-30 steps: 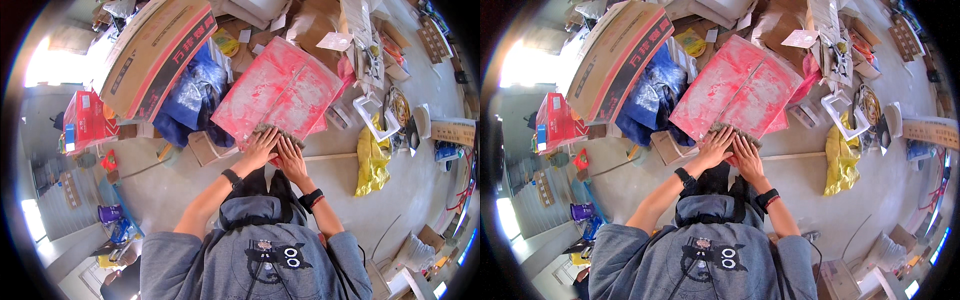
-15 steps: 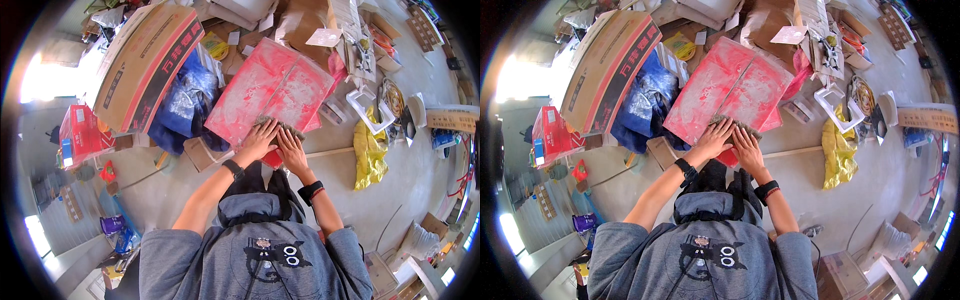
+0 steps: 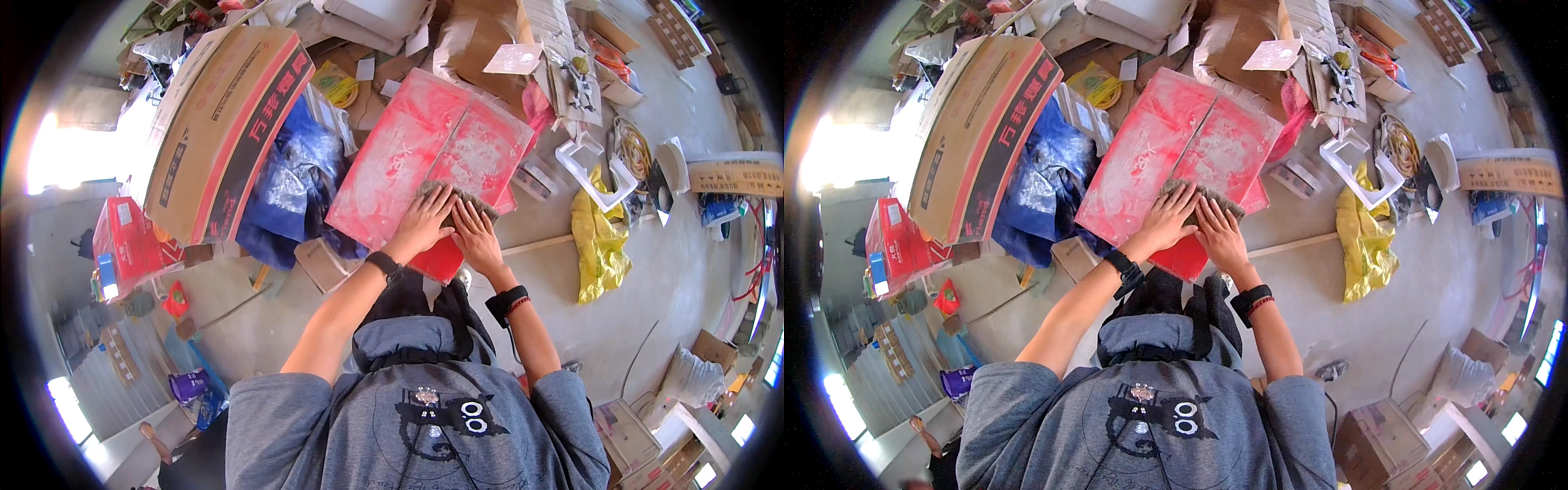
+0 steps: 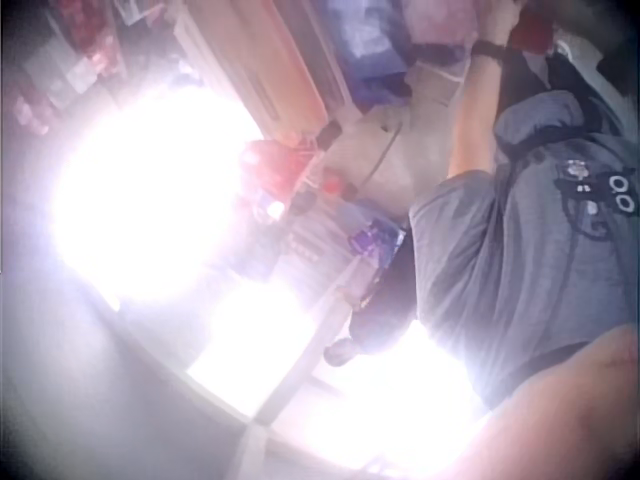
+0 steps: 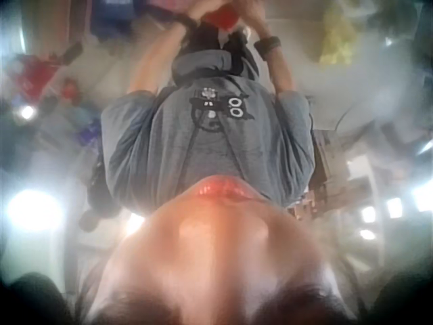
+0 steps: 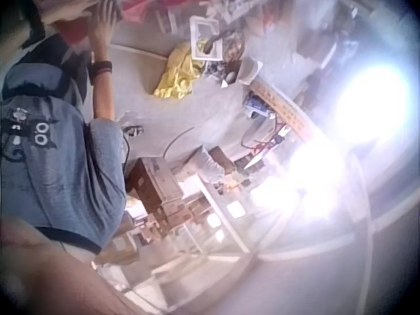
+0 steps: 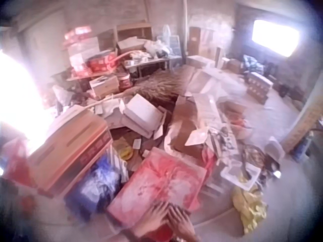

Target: The person wipes the exterior surface of a red cardboard box with a cloth and then places the cloth inside an open brown box.

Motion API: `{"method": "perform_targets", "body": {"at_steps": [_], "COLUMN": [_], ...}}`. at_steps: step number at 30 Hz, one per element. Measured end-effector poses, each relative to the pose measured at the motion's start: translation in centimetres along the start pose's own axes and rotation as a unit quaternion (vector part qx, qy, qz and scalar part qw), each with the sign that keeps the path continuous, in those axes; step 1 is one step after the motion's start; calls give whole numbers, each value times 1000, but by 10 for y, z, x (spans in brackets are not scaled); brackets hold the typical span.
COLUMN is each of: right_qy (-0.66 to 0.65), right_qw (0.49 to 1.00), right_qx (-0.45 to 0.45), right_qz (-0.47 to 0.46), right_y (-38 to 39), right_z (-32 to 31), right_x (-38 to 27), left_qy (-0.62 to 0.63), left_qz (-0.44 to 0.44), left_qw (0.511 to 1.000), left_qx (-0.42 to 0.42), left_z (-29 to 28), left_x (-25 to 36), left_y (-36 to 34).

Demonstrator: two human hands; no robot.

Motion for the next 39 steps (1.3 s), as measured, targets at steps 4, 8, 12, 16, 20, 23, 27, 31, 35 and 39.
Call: {"method": "perform_targets", "body": {"at_steps": [4, 8, 12, 16, 20, 23, 27, 31, 35, 39], "right_qy": [0, -10, -13, -10, -6, -4, -13, -20, -11, -26], "right_qw": [1000, 1000, 1000, 999, 999, 999, 999, 999, 999, 998], "right_qx": [7, 6, 20, 29, 27, 31, 31, 29, 30, 20], "right_qz": [2, 6, 12, 17, 28, 33, 28, 31, 39, 54], "right_y": [-10, -22, -33, -44, -52, -56, -61, -64, -69, -75], "right_z": [-5, -12, -15, -19, -19, -23, -25, -27, -26, -27], "right_x": [7, 15, 25, 32, 40, 44, 44, 47, 51, 60], "left_qy": [0, -10, -21, -25, -16, -15, -15, -14, -13, -8], "left_qz": [-1, -7, -13, -22, -22, -14, -12, -16, -11, -4], "left_qw": [1000, 1000, 1000, 999, 999, 1000, 1000, 999, 1000, 1000], "left_qx": [-3, -6, -14, -24, -22, -19, -21, -25, -19, -4], "left_z": [-1, 2, 0, 2, -2, -7, -3, -1, -1, -6], "left_x": [-6, -14, -20, -27, -30, -31, -36, -38, -41, -42], "left_y": [-13, -28, -45, -58, -68, -73, -76, -81, -86, -96]}}
Point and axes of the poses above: each hand's wrist, its own y-axis away from the middle knuckle, its own z-axis out of the palm, x = y × z, the point moved 10 cm from there along -y, towards the middle knuckle, and after that the axes turned 14 degrees about z, right-handed, at the moved point
